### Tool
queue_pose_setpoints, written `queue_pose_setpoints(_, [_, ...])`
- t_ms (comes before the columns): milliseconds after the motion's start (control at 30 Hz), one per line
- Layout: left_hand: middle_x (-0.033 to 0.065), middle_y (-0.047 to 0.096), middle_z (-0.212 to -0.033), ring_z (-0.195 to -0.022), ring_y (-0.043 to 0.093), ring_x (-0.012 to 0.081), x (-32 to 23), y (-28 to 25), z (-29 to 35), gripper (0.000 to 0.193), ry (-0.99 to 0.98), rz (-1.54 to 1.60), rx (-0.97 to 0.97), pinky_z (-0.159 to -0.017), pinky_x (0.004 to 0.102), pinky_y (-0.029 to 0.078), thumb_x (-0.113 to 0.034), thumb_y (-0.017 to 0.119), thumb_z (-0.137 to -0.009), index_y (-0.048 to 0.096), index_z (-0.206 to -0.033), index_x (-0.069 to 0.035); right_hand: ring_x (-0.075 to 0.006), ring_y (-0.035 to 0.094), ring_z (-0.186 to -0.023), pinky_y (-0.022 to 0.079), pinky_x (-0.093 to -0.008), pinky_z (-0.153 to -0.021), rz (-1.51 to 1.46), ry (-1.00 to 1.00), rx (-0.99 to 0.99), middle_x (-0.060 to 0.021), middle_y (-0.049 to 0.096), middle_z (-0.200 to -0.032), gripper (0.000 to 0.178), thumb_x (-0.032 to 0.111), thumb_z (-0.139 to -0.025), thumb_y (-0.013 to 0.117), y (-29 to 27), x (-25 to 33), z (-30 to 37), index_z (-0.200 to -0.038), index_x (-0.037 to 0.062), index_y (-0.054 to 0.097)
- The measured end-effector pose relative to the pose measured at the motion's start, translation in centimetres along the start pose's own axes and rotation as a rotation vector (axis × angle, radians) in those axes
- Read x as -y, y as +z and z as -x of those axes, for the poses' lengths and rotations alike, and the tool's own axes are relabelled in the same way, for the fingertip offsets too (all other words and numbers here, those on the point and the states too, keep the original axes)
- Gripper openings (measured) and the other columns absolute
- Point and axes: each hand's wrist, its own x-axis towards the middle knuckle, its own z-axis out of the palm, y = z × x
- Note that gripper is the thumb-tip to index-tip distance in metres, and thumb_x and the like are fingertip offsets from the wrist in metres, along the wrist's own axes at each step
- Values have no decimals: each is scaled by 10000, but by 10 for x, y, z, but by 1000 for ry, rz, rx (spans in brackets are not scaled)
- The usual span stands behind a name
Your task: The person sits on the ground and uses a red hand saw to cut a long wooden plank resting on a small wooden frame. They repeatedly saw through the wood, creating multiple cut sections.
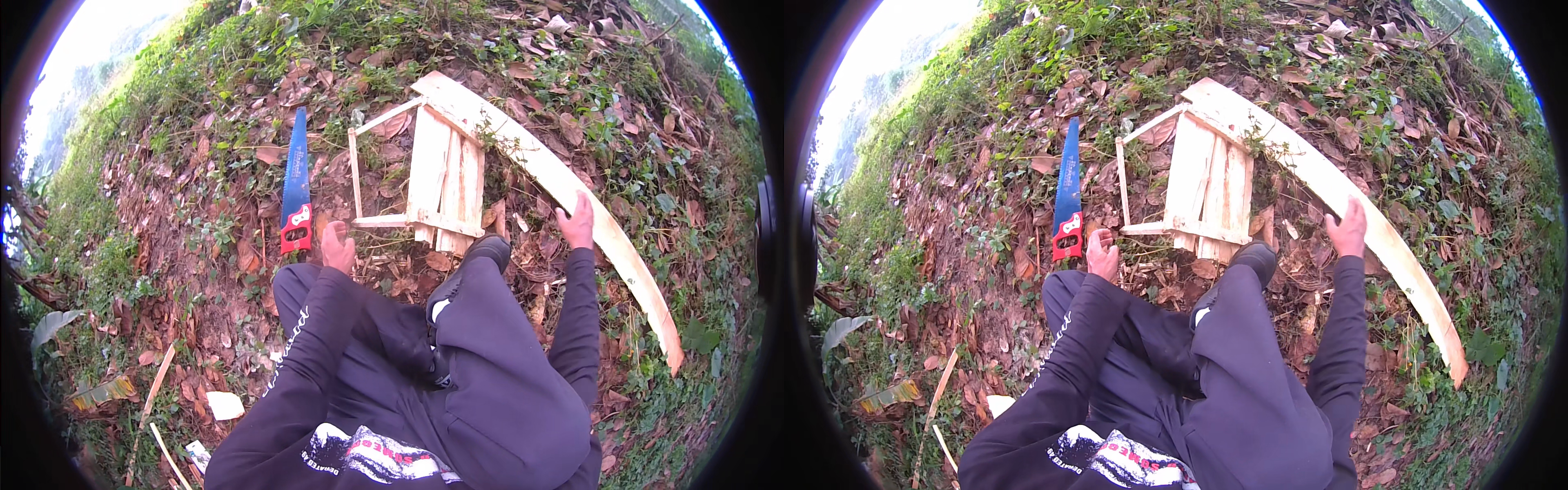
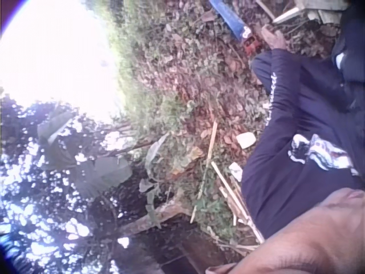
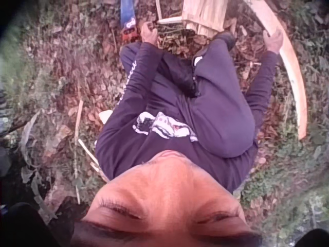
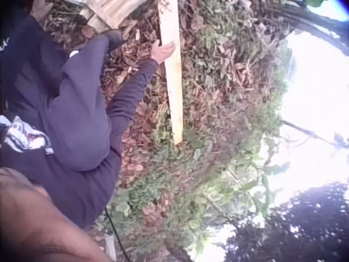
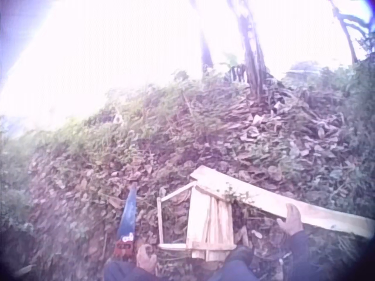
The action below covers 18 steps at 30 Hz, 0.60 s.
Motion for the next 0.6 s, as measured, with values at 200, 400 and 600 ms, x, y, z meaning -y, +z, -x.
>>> queue_pose_setpoints(200, [93,640,-1033,-955,652,196,15,9,4,358,74,-51,11,-833,322,534,4,610,-781,563,-1135,-27,-356,276,-1453,282,-633,-1132,336,292,322,-149,304,-1563,983,330,-701,842,-16,-65,0,-1510,162,309])
queue_pose_setpoints(400, [139,660,-1058,-987,673,248,4,-3,7,336,9,-88,103,-875,361,533,-13,612,-823,568,-1157,-8,-379,261,-1453,267,-592,-1152,211,288,432,-161,259,-1581,1037,414,-678,851,0,-79,-4,-1521,160,304])
queue_pose_setpoints(600, [127,684,-1028,-954,686,224,2,14,-4,308,-49,-61,141,-852,344,546,-28,619,-856,572,-1160,-17,-402,293,-1434,265,-470,-1172,159,333,152,-238,346,-1524,896,497,-793,710,21,-184,-23,-1505,101,337])
